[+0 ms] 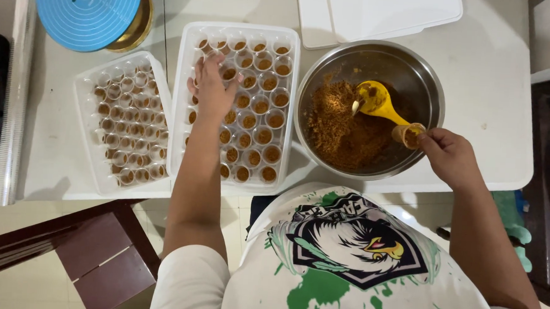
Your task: The person uses a yellow spoon to scoop a brown mixture from a metal bowl into small cylindrical plastic molds held in their hands or arranged in a tray.
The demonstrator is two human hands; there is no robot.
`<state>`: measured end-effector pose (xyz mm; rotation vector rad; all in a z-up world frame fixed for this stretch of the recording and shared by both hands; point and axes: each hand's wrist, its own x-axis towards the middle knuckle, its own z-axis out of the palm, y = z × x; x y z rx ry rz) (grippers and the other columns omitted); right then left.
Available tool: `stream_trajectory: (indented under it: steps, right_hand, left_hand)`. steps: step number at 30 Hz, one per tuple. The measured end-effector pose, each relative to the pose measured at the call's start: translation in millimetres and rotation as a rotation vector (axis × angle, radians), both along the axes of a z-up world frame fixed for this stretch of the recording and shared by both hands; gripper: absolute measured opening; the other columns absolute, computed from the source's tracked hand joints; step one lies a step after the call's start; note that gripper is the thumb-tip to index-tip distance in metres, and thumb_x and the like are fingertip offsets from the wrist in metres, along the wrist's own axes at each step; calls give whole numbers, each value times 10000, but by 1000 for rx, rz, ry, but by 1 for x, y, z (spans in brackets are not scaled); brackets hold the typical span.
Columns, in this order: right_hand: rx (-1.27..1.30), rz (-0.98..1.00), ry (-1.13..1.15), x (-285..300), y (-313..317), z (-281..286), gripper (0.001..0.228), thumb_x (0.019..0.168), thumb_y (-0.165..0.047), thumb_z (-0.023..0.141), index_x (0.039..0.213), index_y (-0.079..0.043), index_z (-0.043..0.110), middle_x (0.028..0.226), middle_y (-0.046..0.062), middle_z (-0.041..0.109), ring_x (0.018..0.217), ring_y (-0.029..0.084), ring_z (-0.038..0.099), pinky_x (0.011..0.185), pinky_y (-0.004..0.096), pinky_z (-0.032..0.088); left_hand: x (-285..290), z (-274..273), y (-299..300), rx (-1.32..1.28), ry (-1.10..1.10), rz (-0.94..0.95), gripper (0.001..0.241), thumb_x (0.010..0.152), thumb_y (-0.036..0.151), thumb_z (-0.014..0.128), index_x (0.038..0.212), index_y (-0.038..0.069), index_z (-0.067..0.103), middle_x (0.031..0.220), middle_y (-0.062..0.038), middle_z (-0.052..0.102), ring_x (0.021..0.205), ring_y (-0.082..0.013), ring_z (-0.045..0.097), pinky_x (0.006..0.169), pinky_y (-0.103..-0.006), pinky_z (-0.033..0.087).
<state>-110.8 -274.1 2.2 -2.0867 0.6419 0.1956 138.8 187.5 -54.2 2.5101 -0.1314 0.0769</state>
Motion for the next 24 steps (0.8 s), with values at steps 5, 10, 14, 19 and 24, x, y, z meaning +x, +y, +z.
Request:
stream_trajectory:
  steps: [5,10,14,19,24]
  right_hand:
    - [-14,12,-30,-3,-3,-4,281,1027,-244,649,1126,2,743,843,62,686,769,112,592,702,290,488]
    - [12,23,-58,-2,-8,-17,273,1031,-227,644,1144,2,739,851,55,690,768,110,589,695,294,490]
    - [1,30,-29,4,-5,-17,268,1051,-236,649,1115,4,750,813,64,654,741,118,551,670,307,472]
    - [-29,27,-14,7,0,-10,268,1036,-242,647,1133,-15,751,812,71,671,737,127,566,671,311,480]
    - [-136,39,34,0,-8,-7,313,1028,-243,643,1226,-18,734,971,120,735,885,170,671,794,342,525]
  left_hand:
    - [-8,32,7,18,103,67,781,834,390,876,1424,150,425,1524,-78,457,1479,-357,236,1128,-688,47]
    - [-4,11,61,-89,-89,199,610,923,308,765,1473,219,518,1555,-22,519,1524,-276,422,1248,-618,191]
    - [-3,52,54,173,37,176,371,885,308,801,1238,247,705,1599,-63,426,1534,-355,283,1217,-649,71]
    - [12,45,54,338,245,2,503,789,229,796,1273,325,700,1627,-92,322,1517,-407,148,1169,-685,13]
    - [31,27,65,475,262,-101,485,815,264,784,1287,321,692,1611,-115,360,1508,-394,194,1170,-683,26]
